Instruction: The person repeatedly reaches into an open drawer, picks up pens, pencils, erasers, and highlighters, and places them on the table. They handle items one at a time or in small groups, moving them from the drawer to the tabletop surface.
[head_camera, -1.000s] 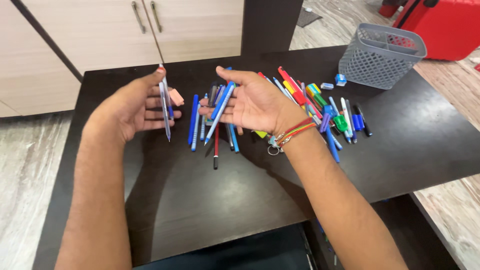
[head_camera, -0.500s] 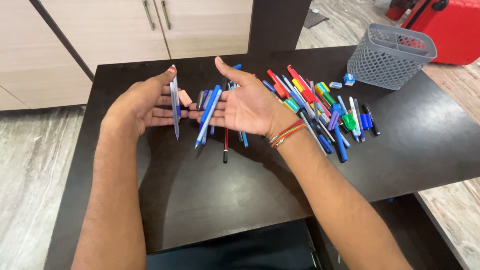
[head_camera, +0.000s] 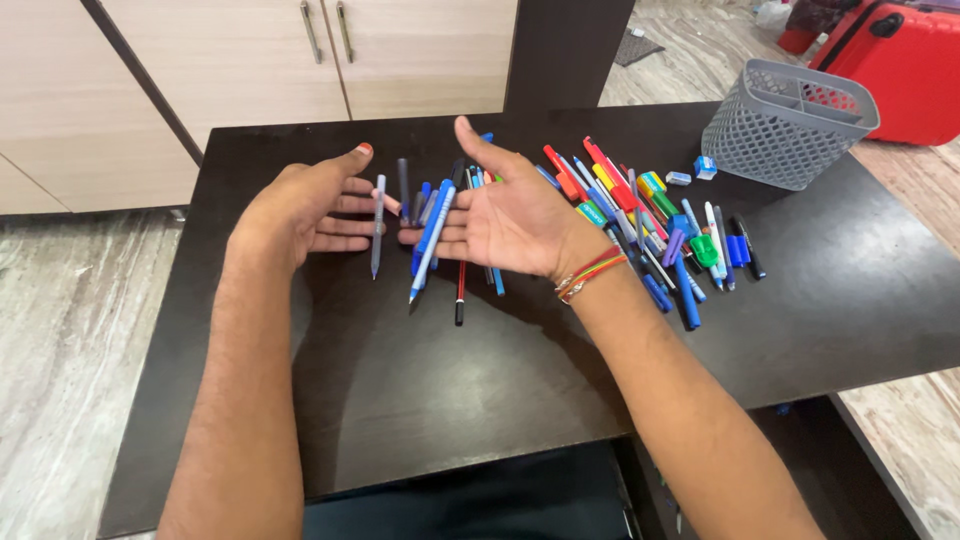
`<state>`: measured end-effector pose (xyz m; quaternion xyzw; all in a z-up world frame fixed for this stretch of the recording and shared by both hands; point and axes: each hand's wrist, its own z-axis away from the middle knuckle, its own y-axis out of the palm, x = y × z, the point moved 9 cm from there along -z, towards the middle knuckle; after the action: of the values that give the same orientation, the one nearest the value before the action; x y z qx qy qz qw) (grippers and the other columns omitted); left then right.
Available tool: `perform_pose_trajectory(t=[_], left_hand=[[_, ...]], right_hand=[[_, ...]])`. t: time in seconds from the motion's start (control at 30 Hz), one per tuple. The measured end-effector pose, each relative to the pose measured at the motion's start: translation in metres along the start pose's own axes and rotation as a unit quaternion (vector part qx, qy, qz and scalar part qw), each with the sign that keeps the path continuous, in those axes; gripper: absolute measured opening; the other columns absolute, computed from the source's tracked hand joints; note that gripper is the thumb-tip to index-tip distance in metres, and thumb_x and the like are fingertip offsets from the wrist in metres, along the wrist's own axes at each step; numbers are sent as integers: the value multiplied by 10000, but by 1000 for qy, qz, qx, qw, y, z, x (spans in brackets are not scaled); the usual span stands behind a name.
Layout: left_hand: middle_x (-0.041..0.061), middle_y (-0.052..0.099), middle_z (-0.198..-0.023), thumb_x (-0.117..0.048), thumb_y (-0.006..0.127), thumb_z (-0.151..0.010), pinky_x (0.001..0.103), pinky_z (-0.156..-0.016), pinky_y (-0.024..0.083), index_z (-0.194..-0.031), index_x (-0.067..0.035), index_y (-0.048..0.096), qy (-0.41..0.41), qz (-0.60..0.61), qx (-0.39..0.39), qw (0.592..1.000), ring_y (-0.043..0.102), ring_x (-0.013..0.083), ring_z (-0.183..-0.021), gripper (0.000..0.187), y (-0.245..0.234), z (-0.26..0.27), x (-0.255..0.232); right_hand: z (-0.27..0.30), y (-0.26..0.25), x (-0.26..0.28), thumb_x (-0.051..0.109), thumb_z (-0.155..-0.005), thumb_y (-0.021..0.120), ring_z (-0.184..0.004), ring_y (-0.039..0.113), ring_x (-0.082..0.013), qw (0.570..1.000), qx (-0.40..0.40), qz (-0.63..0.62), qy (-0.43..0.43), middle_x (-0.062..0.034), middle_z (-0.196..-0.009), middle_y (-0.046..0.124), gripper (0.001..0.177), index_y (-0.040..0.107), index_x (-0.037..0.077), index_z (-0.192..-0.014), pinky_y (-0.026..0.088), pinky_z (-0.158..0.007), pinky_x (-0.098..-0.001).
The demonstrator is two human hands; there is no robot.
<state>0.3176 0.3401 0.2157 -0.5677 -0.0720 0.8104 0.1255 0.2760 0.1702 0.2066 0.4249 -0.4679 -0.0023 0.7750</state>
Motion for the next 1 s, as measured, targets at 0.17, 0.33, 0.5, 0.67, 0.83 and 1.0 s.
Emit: perform_pose_trajectory(t=[0.17, 0.33, 0.5, 0.67, 0.83, 1.0], left_hand=[[152, 762, -1087, -534, 593, -940, 389, -769, 649, -1182, 17, 665, -8, 10, -3, 1000, 777, 278, -913, 607, 0, -2, 3], [172, 754, -1080, -520, 624, -935, 395, -749, 654, -1167, 21, 653, 0, 11, -13, 1000, 780, 292, -900, 589, -1, -3, 3], [160, 762, -1073, -489, 645, -925, 394, -748, 653, -1161, 22, 663, 4, 19, -7, 1000, 779, 297, -896, 563, 0, -4, 3], [161, 763, -1069, -473, 644, -928, 396, -748, 651, -1171, 23, 658, 14, 19, -4, 1000, 780, 295, -897, 553, -1, -4, 4], [132, 753, -1086, -466, 639, -940, 374, -754, 630, -1065, 45, 759, 24, 4, 2, 1000, 751, 250, -855, 539, 2, -6, 2], [130, 768, -1046, -420, 668, -945, 361, -748, 628, -1000, -21, 735, 12, 4, -19, 1000, 747, 228, -833, 408, -1, -11, 6]], right_hand=[[11, 6, 4, 682, -858, 647, -1344, 560, -390, 999, 44, 10, 4, -257, -1413, 585, 966, 527, -115, -1390, 426, -1196, -463], [14, 4, 5, 687, -894, 645, -1376, 521, -385, 998, 58, -15, 13, -279, -1421, 550, 1010, 465, -160, -1414, 404, -1233, -473], [13, -2, 6, 693, -840, 658, -1422, 493, -412, 999, 33, -2, 16, -355, -1483, 478, 1149, 362, -247, -1433, 393, -1229, -467], [15, 1, 9, 692, -837, 668, -1449, 456, -443, 999, 38, 8, 8, -395, -1500, 435, 1187, 315, -262, -1450, 378, -1236, -473], [17, 0, 11, 682, -845, 667, -1464, 429, -463, 1000, 30, 0, 1, -402, -1521, 393, 1204, 272, -267, -1470, 375, -1240, -481], [18, -8, 16, 638, -851, 694, -1469, 412, -490, 999, -7, -45, -19, -456, -1533, 365, 1219, 223, -303, -1467, 373, -1223, -504]])
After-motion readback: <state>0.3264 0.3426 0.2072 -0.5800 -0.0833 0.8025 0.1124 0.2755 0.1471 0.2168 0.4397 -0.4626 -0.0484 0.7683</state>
